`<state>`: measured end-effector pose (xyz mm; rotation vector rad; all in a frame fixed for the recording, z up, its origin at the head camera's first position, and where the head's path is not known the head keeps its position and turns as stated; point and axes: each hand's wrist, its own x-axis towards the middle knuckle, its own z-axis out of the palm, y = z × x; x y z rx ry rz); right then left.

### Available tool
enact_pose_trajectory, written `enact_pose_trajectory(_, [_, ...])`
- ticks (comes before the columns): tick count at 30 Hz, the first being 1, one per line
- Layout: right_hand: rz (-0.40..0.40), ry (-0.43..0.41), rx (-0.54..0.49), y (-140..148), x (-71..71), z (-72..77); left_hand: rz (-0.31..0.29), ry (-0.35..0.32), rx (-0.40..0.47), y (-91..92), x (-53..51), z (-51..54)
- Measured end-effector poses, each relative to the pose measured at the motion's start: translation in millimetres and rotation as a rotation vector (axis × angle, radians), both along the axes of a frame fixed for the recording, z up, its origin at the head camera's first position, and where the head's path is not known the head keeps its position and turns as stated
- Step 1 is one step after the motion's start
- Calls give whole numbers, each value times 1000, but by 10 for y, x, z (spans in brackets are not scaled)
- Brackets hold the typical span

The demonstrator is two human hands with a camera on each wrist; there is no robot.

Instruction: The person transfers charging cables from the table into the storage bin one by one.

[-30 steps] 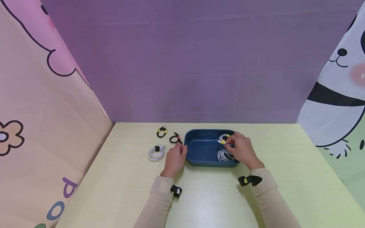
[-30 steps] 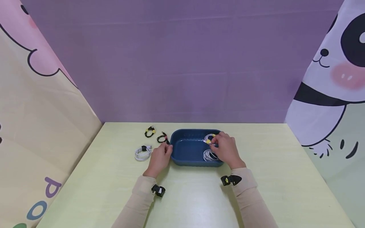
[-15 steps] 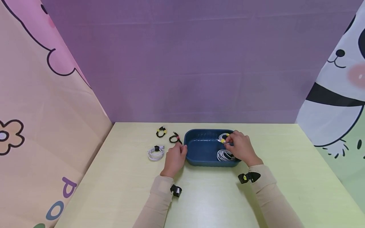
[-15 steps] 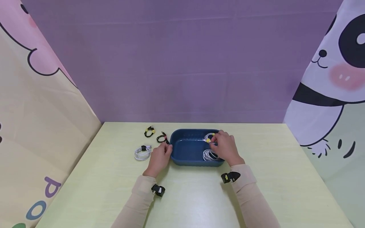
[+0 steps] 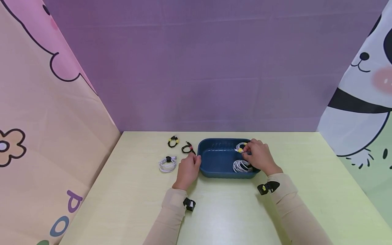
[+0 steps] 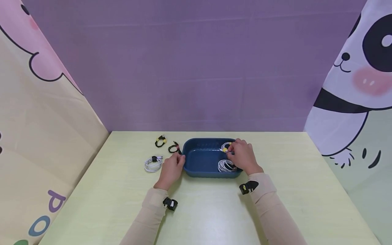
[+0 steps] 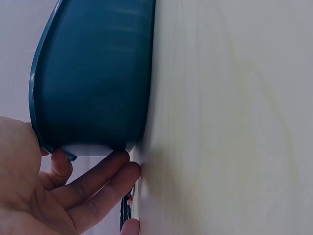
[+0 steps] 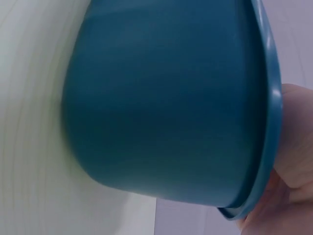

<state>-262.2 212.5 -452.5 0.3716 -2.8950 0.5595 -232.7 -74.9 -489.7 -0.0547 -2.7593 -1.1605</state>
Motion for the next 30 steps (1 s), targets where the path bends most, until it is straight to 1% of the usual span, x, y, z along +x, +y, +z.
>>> enact_pose_trajectory(4, [3,-4,12,1,-22,-21,-1,-8,1,1,10,5])
enact_pose_trajectory(11, [8,3,30,-6,-47,-46,-14,6,7,1,14,10])
enact_pose_trajectory(17, [7,28,55,-8,-70,-75,-14,4,7,0,18,15])
enact_pose_trajectory(24, [8,41,78,-25,-76,-99,-5,16,-21,-2,-16,-30])
enact_pose_trajectory(30, [-1,30,75,-43,-61,-107,6,12,-22,1,-17,-36])
